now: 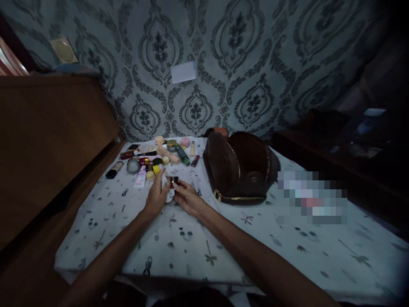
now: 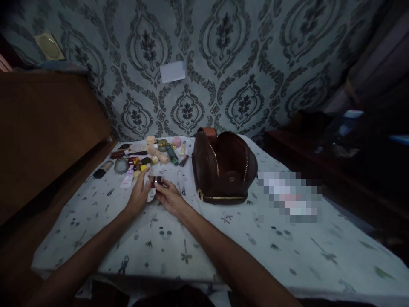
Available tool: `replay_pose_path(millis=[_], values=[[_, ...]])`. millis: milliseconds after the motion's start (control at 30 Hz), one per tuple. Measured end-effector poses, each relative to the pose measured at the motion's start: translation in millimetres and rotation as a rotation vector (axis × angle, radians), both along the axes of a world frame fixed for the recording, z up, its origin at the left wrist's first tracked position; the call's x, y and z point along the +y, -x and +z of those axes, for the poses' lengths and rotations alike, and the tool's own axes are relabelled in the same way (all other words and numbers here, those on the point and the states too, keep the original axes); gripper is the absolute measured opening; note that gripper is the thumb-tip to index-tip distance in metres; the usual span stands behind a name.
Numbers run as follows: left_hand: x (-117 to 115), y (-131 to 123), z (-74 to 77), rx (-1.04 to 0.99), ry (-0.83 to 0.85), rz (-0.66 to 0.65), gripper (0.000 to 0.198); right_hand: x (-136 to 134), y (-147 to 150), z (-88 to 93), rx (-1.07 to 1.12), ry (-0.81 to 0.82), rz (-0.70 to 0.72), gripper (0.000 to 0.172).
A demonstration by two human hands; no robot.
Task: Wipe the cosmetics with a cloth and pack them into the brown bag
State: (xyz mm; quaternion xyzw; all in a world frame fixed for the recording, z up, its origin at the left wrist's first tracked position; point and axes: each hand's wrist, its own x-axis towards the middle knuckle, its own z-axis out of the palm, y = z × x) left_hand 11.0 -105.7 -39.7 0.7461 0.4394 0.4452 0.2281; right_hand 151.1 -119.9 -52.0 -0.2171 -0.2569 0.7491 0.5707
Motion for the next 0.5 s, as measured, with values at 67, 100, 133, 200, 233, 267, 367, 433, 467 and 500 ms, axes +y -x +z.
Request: replay_pose_path(millis=[67,100,133,200,233,267,367,433,467,500], values=[[-1.8,0.4,-4.6,0.057,-0.04,-0.015,0.065,-0.2,0.4,-1.1,-0.039,0.015,-0.017,0.047],[-2.6,1.3,-5.1,0.076,-0.052,-0.015,0.065,-1.1,0.6,-1.1,-0.071,0.013,-0.005,0.046],[-3.3,2.5,-4.3,0.082,-0.058,-0.01,0.062,-2.4,0.8,-0.8,-0.103,0.005,0.018,0.046],[-4.4,5.1,-0.1,0.065,-0.059,-0.01,0.051,-5.5,1.6,0.6,-0.149,-0.017,0.076,0.046],[-4.8,6.2,2.6,0.048,-0.06,-0.015,0.046,-6.8,2.1,1.5,-0.162,-0.027,0.097,0.047],[-5.1,7.0,5.4,0.028,-0.061,-0.022,0.043,-7.9,2.7,2.5,-0.17,-0.033,0.105,0.047],[-6.4,8.2,11.2,-0.018,-0.066,-0.045,0.039,-9.4,3.3,5.8,-0.187,-0.049,0.068,0.046],[-7.3,8.7,12.2,-0.026,-0.058,-0.054,0.038,-9.6,2.3,7.7,-0.225,-0.074,0.034,0.045],[-7.8,9.1,12.0,-0.029,-0.044,-0.052,0.038,-9.6,1.5,8.3,-0.262,-0.093,0.027,0.044],[-8.1,9.7,11.5,-0.035,-0.021,-0.049,0.039,-9.6,0.7,8.4,-0.309,-0.116,0.027,0.044]])
